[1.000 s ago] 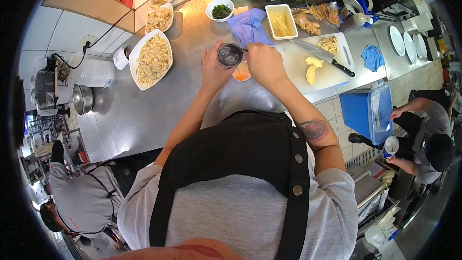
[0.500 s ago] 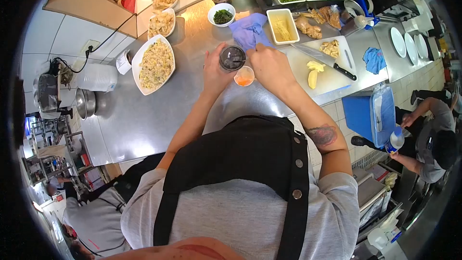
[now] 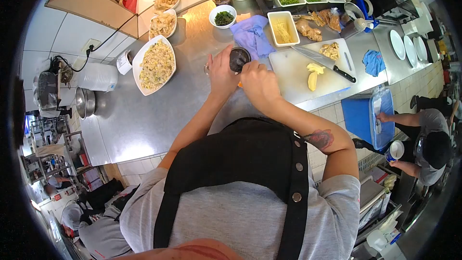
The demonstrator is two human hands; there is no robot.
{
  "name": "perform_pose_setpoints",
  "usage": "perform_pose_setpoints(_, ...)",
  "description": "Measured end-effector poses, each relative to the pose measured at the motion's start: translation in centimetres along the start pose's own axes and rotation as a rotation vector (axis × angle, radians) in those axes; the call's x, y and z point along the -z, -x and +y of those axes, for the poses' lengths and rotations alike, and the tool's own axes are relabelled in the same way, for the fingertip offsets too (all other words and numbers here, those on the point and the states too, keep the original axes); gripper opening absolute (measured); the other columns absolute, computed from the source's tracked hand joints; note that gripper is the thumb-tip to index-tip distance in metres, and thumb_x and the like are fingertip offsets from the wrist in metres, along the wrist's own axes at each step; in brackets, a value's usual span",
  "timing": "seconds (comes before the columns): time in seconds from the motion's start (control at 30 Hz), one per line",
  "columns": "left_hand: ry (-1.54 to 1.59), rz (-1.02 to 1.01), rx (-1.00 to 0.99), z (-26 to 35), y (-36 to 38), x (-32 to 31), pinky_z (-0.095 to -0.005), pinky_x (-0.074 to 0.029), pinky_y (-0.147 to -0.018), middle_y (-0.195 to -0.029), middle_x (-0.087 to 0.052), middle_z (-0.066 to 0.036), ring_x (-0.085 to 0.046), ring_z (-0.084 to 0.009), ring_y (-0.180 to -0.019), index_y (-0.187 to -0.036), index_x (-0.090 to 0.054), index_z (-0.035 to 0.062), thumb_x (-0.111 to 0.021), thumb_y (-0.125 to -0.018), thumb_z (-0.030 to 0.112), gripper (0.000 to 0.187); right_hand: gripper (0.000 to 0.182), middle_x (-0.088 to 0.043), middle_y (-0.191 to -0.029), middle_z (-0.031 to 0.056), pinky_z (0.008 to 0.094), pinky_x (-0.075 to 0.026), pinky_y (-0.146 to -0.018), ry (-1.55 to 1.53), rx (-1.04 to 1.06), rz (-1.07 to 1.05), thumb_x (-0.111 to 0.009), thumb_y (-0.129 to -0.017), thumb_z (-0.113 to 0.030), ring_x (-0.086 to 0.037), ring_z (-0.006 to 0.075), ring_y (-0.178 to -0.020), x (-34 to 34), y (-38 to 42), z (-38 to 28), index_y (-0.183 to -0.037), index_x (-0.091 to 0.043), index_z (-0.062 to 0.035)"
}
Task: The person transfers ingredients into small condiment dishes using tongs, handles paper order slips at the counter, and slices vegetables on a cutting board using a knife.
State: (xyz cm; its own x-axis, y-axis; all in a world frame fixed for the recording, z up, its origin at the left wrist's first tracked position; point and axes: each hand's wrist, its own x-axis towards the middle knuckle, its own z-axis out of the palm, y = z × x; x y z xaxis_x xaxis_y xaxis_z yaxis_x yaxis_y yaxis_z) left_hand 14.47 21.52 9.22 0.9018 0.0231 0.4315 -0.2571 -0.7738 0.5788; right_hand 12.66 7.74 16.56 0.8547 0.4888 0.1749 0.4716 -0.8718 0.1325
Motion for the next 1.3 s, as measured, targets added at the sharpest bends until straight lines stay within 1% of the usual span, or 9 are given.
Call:
perform_pose_setpoints(0.3,-0.007,0.011,0.002,-0.4,0.5,-0.2,-0.0632,-0.025,-0.110,-0.122,-0.060,-0.011,-0.056,-0.0303,-0.116,-0.132,-0.049,0.0073,-0.082,-0.062,0.013,0.078,0.005,-0.064,-0.077,0.0083,0.0328,-0.055,-0.053,-0.171,0.062,0.070,-0.060,-0.076,-0.008,-0.068,0.0211,-0.069,-1.5,0.2,1.7,-0.079,-0.064,-0.0052)
perform_pose_setpoints(0.37,-0.041,-0.024,0.024,-0.9,0.8,-0.1,-0.0630,-0.025,-0.110,-0.122,-0.061,-0.012,-0.056,-0.0307,-0.116,-0.131,-0.051,0.0070,-0.083,-0.065,0.018,0.075,0.005,-0.064,-0.077,0.0107,0.0356,-0.056,-0.056,-0.240,0.025,0.061,-0.060,-0.077,-0.008,-0.068,0.0250,-0.069,-1.2,0.4,2.1,-0.080,-0.064,-0.0048)
perform_pose_setpoints(0.5,-0.085,0.016,0.056,-3.1,2.0,-0.1,-0.0628,-0.024,-0.110,-0.123,-0.061,-0.010,-0.055,-0.0298,-0.117,-0.132,-0.050,0.0080,-0.081,-0.064,0.014,0.075,0.009,-0.067,-0.079,0.0152,0.0426,-0.054,-0.062,-0.468,-0.130,0.020,-0.061,-0.084,-0.010,-0.067,0.0344,-0.070,-0.4,1.1,3.0,-0.088,-0.066,-0.0030)
perform_pose_setpoints(0.6,-0.140,0.030,0.113,-4.9,2.9,0.6,-0.0635,-0.023,-0.111,-0.126,-0.058,-0.010,-0.053,-0.0290,-0.120,-0.133,-0.048,0.0079,-0.081,-0.064,0.012,0.077,0.013,-0.068,-0.078,0.0187,0.0474,-0.055,-0.067,-0.694,-0.239,-0.094,-0.060,-0.085,-0.014,-0.067,0.0383,-0.072,-0.7,1.6,4.0,-0.087,-0.069,-0.0047)
perform_pose_setpoints(0.7,-0.163,0.025,0.184,-6.4,3.8,1.6,-0.0632,-0.022,-0.111,-0.129,-0.056,-0.010,-0.052,-0.0293,-0.122,-0.135,-0.047,0.0083,-0.082,-0.063,0.012,0.080,0.015,-0.069,-0.077,0.0185,0.0486,-0.055,-0.070,-0.704,-0.309,-0.168,-0.061,-0.086,-0.017,-0.068,0.0386,-0.073,-4.0,2.4,4.4,-0.087,-0.071,-0.0062)
perform_pose_setpoints(0.8,-0.135,0.014,0.244,-6.6,4.3,2.2,-0.0631,-0.022,-0.111,-0.130,-0.056,-0.011,-0.051,-0.0298,-0.123,-0.136,-0.046,0.0086,-0.083,-0.063,0.012,0.082,0.014,-0.069,-0.081,0.0182,0.0478,-0.055,-0.071,-0.574,-0.313,-0.308,-0.062,-0.086,-0.017,-0.068,0.0379,-0.076,-5.1,2.7,3.2,-0.089,-0.070,-0.0056)
perform_pose_setpoints(1.0,-0.103,0.040,0.234,-6.1,4.8,2.0,-0.0628,-0.022,-0.111,-0.128,-0.057,-0.011,-0.051,-0.0301,-0.123,-0.136,-0.046,0.0091,-0.083,-0.062,0.012,0.083,0.018,-0.069,-0.090,0.0167,0.0459,-0.054,-0.073,-0.579,-0.249,-0.236,-0.064,-0.086,-0.016,-0.067,0.0361,-0.080,-4.7,2.9,2.9,-0.099,-0.071,-0.0060)
perform_pose_setpoints(1.17,-0.113,0.014,0.247,-6.5,5.3,1.9,-0.0623,-0.023,-0.111,-0.131,-0.057,-0.009,-0.052,-0.0282,-0.124,-0.139,-0.045,0.0107,-0.085,-0.066,0.021,0.084,0.017,-0.069,-0.092,0.0146,0.0447,-0.055,-0.072,-0.500,-0.223,-0.280,-0.065,-0.086,-0.016,-0.068,0.0352,-0.080,-2.0,3.6,4.5,-0.099,-0.072,-0.0073)
perform_pose_setpoints(1.3,-0.104,0.005,0.236,-6.5,5.6,2.0,-0.0621,-0.022,-0.111,-0.131,-0.057,-0.009,-0.052,-0.0279,-0.124,-0.139,-0.045,0.0109,-0.086,-0.065,0.021,0.085,0.016,-0.068,-0.089,0.0138,0.0456,-0.056,-0.070,-0.415,-0.185,-0.289,-0.066,-0.085,-0.020,-0.069,0.0348,-0.079,-3.7,4.1,5.9,-0.095,-0.070,-0.0068)
